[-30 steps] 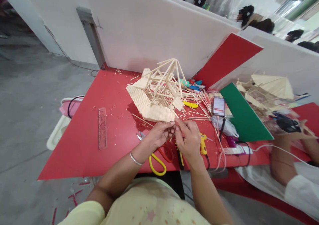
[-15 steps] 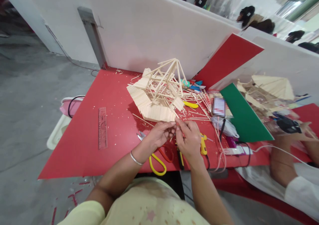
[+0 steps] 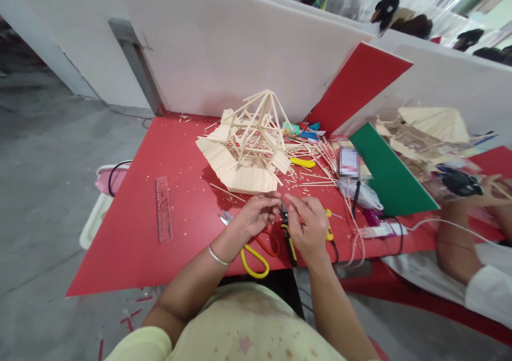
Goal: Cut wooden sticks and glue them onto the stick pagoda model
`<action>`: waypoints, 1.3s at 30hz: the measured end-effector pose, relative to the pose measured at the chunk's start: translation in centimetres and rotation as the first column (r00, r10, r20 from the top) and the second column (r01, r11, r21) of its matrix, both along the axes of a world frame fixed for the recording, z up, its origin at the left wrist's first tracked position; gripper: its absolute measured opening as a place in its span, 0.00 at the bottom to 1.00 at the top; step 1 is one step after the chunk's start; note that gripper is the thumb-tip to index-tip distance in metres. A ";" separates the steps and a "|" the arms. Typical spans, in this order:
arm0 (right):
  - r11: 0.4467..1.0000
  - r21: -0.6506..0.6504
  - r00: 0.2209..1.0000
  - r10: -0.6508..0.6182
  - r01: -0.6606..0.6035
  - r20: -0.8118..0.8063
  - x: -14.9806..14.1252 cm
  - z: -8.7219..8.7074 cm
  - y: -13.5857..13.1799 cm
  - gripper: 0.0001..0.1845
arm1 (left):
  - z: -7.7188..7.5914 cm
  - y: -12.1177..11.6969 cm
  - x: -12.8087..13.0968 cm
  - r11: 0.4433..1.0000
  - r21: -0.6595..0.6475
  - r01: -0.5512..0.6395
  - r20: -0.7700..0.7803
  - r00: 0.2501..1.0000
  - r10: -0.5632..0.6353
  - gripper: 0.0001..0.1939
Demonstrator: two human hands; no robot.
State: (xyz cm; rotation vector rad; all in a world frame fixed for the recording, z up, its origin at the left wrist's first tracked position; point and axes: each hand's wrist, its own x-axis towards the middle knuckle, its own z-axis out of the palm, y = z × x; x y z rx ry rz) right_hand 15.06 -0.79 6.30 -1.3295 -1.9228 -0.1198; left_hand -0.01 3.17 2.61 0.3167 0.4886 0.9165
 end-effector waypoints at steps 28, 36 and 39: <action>0.996 -0.083 0.997 0.023 -0.030 -0.078 -0.7 -0.5 0.0 0.19 | -1.0 0.7 -0.3 0.995 -0.046 0.084 0.229 0.971 -0.071 0.12; 0.997 -0.083 0.998 0.003 0.002 0.057 -1.0 -0.3 0.6 0.23 | -1.4 0.8 -0.4 0.996 -0.025 0.082 0.183 0.980 -0.076 0.08; 0.996 -0.079 0.989 -0.024 0.036 0.145 -1.2 -0.2 0.7 0.24 | -1.6 0.9 -0.3 0.996 -0.037 0.080 0.159 0.985 -0.073 0.07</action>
